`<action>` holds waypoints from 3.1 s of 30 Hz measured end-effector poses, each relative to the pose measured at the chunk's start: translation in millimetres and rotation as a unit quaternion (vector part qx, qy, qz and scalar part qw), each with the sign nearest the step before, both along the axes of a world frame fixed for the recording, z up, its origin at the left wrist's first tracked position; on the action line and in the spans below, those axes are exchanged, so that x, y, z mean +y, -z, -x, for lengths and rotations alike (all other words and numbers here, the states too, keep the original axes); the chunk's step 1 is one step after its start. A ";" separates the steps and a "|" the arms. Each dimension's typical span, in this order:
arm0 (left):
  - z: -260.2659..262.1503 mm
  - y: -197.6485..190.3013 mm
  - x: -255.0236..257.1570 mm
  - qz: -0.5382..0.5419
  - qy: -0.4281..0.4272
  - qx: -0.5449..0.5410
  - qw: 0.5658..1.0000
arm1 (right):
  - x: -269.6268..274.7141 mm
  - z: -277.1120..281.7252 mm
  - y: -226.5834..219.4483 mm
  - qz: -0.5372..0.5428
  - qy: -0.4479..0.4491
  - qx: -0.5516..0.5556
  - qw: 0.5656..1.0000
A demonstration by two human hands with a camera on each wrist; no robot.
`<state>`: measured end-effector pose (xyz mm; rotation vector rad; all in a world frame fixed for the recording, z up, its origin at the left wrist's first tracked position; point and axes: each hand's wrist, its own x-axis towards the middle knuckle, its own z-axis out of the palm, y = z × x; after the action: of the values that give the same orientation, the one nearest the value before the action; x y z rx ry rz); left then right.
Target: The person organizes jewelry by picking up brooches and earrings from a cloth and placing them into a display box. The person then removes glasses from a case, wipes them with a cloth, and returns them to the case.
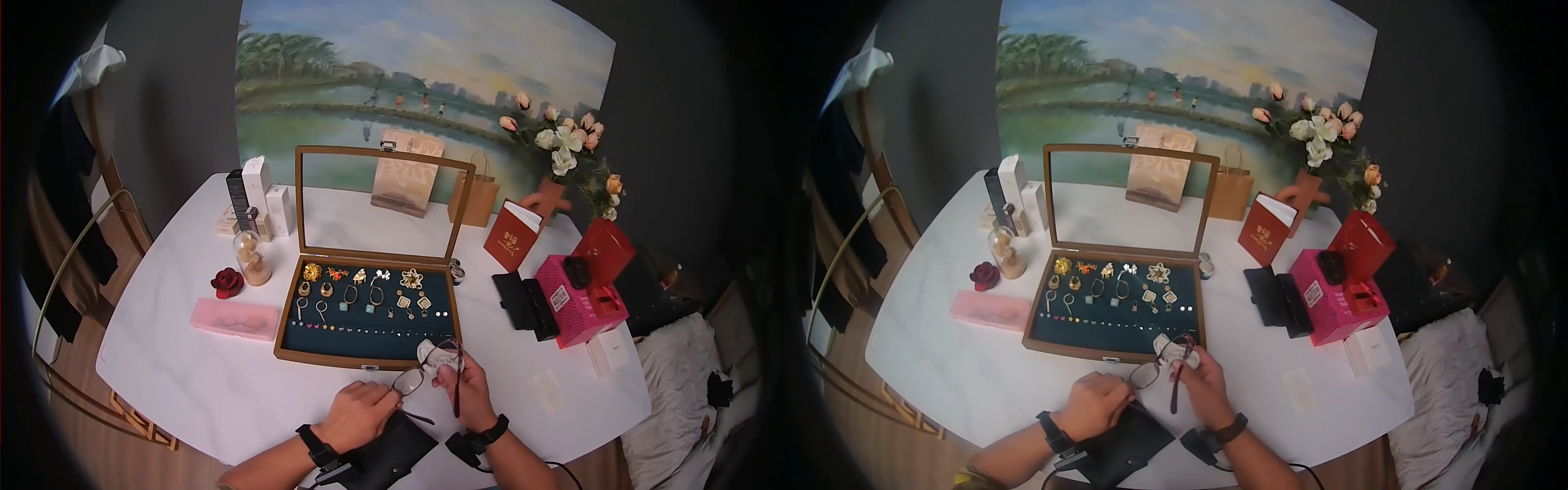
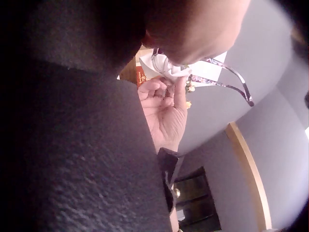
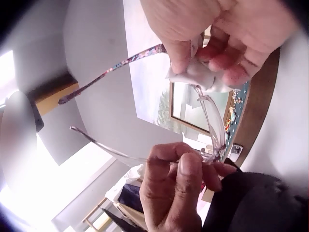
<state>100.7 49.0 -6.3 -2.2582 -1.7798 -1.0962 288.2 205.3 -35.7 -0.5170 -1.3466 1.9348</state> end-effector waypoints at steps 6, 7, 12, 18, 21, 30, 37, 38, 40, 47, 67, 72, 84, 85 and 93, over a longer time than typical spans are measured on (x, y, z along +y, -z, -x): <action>0.6 -5.0 -2.9 0.000 0.013 0.073 0.997 | -8.9 7.9 -13.9 -0.014 0.067 -0.023 0.997; 0.3 -6.3 -3.8 0.006 0.019 0.089 0.996 | -7.2 7.2 -10.4 -0.015 0.064 -0.019 0.998; 0.3 -2.0 -4.0 0.001 0.010 0.095 0.995 | -5.9 5.1 -19.8 0.000 0.131 -0.002 0.991; 1.2 1.1 -1.5 -0.002 -0.026 -0.011 1.000 | 0.7 1.8 -17.9 -0.176 0.200 -0.078 0.961; 1.6 -0.7 -1.7 -0.005 -0.051 -0.076 0.996 | -0.4 0.4 -20.5 -0.177 0.232 -0.068 0.954; 3.9 3.4 -1.1 -0.034 -0.091 -0.176 0.980 | 21.8 -14.2 -25.6 -0.211 0.328 -0.101 0.915; 3.3 3.2 -0.1 -0.030 -0.077 -0.183 0.980 | 40.9 -15.3 -7.6 -0.331 0.430 -0.207 0.814; 3.5 2.2 -0.4 -0.030 -0.077 -0.183 0.980 | 36.6 -12.5 -11.8 -0.378 0.456 -0.254 0.765; 4.2 -0.8 -0.8 -0.023 -0.048 -0.161 0.985 | 29.8 -12.7 -16.5 -0.382 0.404 -0.202 0.807; 5.5 -0.9 0.5 -0.009 -0.008 -0.134 0.991 | 11.2 -8.2 -17.3 -0.245 0.084 -0.040 0.965; 11.6 -16.0 -4.3 0.007 0.066 -0.131 0.989 | -3.8 -7.5 -13.2 -0.048 -0.147 0.026 0.988; 10.1 -6.1 -0.2 0.041 0.072 -0.276 0.957 | -0.1 -8.3 -16.3 -0.062 -0.169 0.026 0.983; 17.7 -4.5 0.9 0.054 0.087 -0.504 0.858 | -1.6 -1.5 -17.1 -0.186 -0.060 -0.046 0.980; 17.9 -4.7 0.6 0.054 0.088 -0.504 0.858 | -2.4 -0.9 -17.3 -0.211 -0.042 -0.057 0.975; 15.8 -5.6 0.6 0.089 0.068 -0.404 0.908 | -13.3 0.1 -32.3 -0.402 -0.073 -0.148 0.901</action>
<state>84.9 49.6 -0.7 -2.2085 -2.0321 -2.2287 288.0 191.9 -3.4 -0.2970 -2.2596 1.2447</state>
